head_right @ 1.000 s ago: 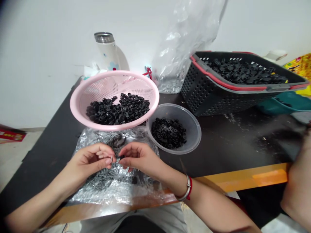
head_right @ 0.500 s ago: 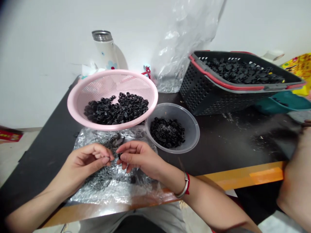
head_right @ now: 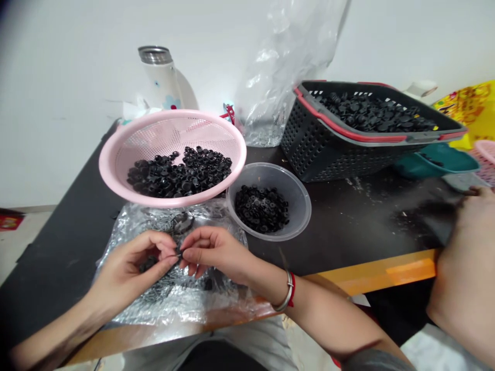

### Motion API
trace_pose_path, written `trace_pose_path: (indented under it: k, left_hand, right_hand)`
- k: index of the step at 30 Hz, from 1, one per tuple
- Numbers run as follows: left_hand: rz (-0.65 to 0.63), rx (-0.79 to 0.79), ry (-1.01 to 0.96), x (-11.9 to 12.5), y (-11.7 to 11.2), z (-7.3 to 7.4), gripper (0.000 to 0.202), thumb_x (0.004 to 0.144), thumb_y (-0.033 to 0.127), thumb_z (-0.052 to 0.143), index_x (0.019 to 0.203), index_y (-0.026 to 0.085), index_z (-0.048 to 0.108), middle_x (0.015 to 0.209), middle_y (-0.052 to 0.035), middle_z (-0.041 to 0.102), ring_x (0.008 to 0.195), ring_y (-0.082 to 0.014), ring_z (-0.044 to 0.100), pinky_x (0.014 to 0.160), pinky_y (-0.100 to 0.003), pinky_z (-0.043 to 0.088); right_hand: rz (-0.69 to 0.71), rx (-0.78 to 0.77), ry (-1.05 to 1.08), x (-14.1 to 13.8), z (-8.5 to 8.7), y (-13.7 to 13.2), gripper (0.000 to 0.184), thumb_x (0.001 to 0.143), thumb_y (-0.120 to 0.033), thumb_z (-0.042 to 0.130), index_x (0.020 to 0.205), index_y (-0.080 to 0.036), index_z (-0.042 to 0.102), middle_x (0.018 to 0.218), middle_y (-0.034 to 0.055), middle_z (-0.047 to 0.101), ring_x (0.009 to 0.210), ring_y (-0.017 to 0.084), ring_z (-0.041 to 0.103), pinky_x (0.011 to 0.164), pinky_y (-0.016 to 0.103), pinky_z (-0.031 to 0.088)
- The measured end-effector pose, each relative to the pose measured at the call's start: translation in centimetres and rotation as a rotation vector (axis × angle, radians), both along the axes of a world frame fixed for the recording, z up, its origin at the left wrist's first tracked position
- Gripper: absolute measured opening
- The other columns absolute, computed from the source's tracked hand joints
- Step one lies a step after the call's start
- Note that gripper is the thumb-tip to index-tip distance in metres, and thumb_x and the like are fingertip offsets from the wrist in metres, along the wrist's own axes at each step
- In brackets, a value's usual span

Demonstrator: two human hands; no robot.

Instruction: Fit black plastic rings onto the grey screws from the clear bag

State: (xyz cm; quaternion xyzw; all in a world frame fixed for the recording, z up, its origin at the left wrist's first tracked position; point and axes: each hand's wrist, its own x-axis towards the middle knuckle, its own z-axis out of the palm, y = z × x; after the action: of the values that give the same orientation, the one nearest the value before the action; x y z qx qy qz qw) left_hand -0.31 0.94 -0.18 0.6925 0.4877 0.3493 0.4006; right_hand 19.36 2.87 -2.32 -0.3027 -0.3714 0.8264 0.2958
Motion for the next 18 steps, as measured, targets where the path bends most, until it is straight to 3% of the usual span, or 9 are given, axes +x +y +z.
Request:
trace_pose_path:
  k: [18]
  left_hand:
    - [-0.049,0.051,0.081,-0.33,-0.50,-0.23,0.010,0.083,0.017,0.060,0.092,0.021,0.061,0.070,0.0026,0.065,0.063,-0.0107,0.064,0.058,-0.018,0.051]
  right_hand:
    - [-0.013,0.070,-0.054,-0.23,0.22,-0.32,0.035,0.066,-0.035,0.085,0.085,-0.015,0.063,0.065,-0.0042,0.066,0.052,0.007,0.058,0.052,0.019,0.046]
